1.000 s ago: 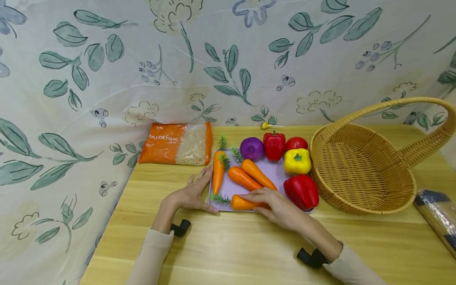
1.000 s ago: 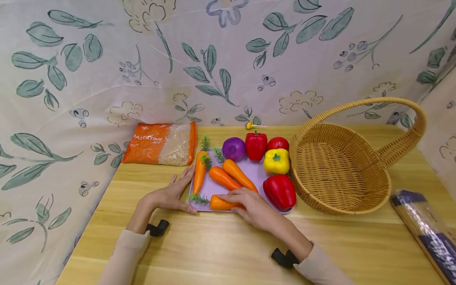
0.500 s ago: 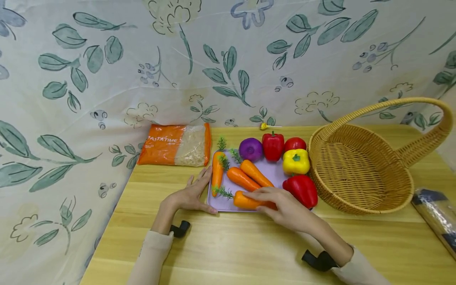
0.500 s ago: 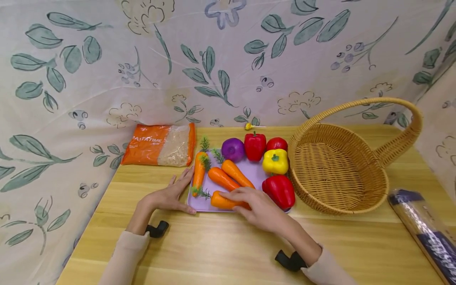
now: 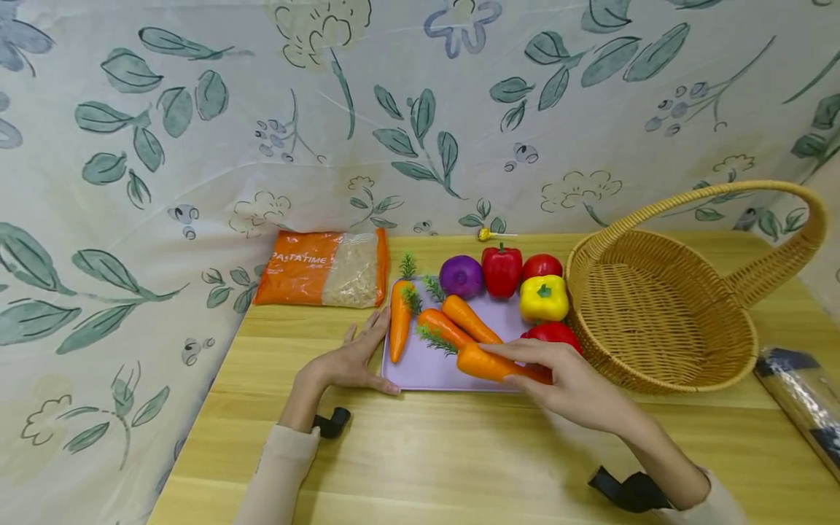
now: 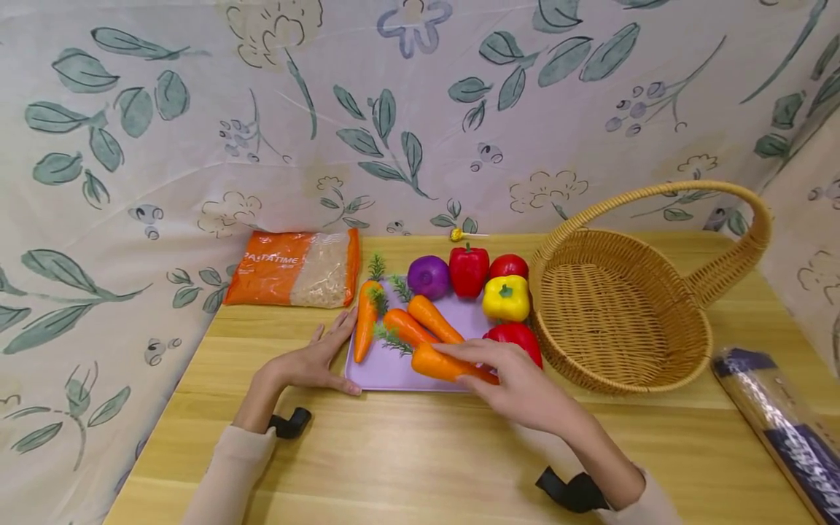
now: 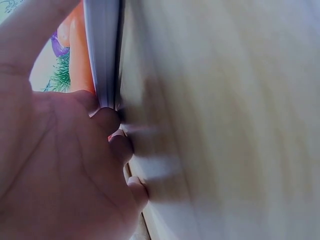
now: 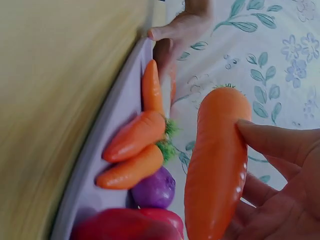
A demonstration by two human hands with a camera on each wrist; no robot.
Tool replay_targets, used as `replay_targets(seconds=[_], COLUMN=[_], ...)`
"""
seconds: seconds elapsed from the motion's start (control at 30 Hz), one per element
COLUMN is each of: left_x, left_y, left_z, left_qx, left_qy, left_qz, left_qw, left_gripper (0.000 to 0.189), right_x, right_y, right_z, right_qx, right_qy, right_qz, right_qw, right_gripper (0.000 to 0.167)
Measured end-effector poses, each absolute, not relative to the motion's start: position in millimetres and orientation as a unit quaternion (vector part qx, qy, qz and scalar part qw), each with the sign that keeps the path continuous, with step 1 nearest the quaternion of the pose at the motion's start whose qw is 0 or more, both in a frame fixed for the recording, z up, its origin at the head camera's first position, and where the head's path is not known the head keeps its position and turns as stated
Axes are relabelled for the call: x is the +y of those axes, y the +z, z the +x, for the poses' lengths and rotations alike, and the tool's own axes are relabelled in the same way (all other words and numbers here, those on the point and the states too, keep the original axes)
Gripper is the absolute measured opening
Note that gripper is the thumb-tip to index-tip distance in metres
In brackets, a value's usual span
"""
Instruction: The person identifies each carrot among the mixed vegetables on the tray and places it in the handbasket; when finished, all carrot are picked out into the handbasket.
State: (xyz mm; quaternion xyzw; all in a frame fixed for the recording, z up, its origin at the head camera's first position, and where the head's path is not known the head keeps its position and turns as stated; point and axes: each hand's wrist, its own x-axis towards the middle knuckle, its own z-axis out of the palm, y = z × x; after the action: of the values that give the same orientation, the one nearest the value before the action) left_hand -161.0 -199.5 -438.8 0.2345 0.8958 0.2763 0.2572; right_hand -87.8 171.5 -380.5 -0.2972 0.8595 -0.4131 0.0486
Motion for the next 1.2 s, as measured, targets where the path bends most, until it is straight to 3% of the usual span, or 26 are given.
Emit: replay_targets(seconds=[0.53,0.83,1.2], left_x=[-199,-199,-199], left_y=[-439,-439,-440], left_z=[-161,-162,-162], left_qx=[0.896,0.895,0.894], left_qy=[0.274,0.276,0.278], left_qz=[0.230,0.230,0.233], left_qw=[0.263,0.264,0.264], left_gripper=[0.139,0.139,0.139], right_x=[250,285,341], right_y=[-353,-362,-360], right_z=[-73,-73,-80], right_qx=[0.900,0.918,0.952], right_qy=[-0.353,-0.323,-0.264], right_qz=[-0.247,-0.210,-0.133], right_qw=[-0.069,-0.095,-0.077], right_gripper=[0.059,0.057,0.056])
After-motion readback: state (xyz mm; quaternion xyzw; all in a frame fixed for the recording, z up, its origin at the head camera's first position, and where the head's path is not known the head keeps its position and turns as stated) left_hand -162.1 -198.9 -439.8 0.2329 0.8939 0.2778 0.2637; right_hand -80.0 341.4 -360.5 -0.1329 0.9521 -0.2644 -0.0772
